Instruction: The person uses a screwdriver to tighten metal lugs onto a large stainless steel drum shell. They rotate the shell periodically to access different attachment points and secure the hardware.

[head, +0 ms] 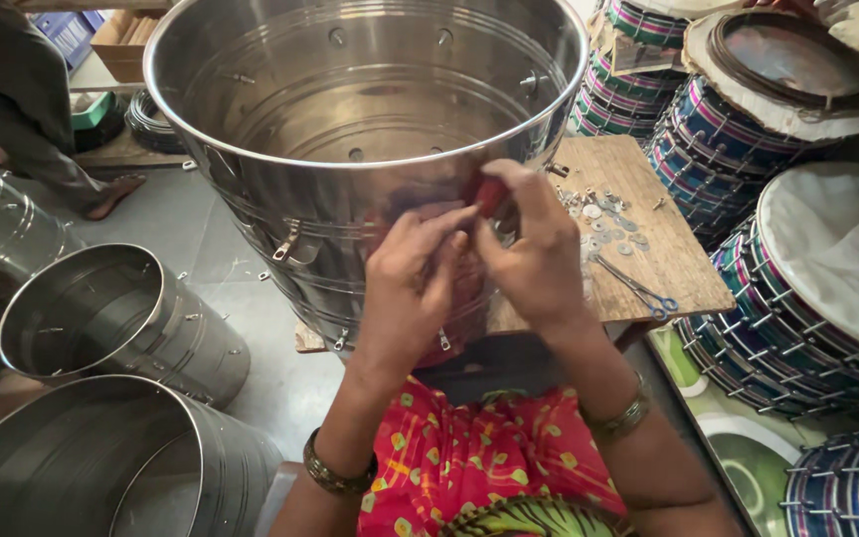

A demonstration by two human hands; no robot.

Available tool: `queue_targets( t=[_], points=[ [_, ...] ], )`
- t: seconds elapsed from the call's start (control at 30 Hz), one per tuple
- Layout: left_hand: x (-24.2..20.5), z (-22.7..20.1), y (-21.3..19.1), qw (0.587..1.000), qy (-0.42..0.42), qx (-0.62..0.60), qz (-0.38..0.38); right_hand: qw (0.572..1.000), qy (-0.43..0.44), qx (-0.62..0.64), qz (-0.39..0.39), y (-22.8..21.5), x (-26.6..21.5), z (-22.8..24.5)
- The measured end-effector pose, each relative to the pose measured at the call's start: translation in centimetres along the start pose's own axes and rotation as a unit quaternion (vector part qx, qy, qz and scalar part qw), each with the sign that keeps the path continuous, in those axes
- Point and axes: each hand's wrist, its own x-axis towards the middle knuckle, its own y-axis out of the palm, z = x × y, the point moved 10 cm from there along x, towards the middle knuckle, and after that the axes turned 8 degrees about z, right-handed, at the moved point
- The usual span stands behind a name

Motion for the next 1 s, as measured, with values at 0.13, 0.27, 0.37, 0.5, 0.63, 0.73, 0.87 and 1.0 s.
queue_targets(
  t=[0.13,0.27,0.37,0.5,0.63,0.73,0.87,1.0],
  points=[
    [-2.6,2.8,-0.1,0.992,-0.113,-0.018,-0.058,0.988,0.125,0.087,-0.004,0.4,-0.7,-4.7],
    [-4.3,3.0,0.3,0.991,-0.086,0.073,-0.066,0.968,0.153,0.199,-0.01,1.5,-1.5,-7.1],
    [-5.1,3.2,0.6,0.988,-0.073,0.121,-0.058,0.953,0.133,0.27,-0.038,1.1,-1.0,-7.8],
    [-5.8,3.7,-0.7,0.985,-0.091,0.135,-0.056,0.931,0.137,0.311,-0.132,-4.3,0.5,-10.9],
    [-5.4,3.0,-3.1,0.982,-0.074,0.154,-0.078,0.897,0.091,0.339,-0.27,-12.7,-1.0,-14.7],
    [-3.8,0.5,-5.5,0.968,0.006,0.227,-0.107,0.885,0.092,0.29,-0.352,-16.8,-4.2,-17.9],
    [1.1,-2.3,-7.6,0.945,0.125,0.283,-0.106,0.927,0.047,0.183,-0.323,-16.3,-6.7,-20.6],
    [11.1,0.9,-6.1,0.978,0.058,0.191,0.053,0.976,0.121,-0.011,-0.183,-6.9,-8.8,-23.4]
  ],
)
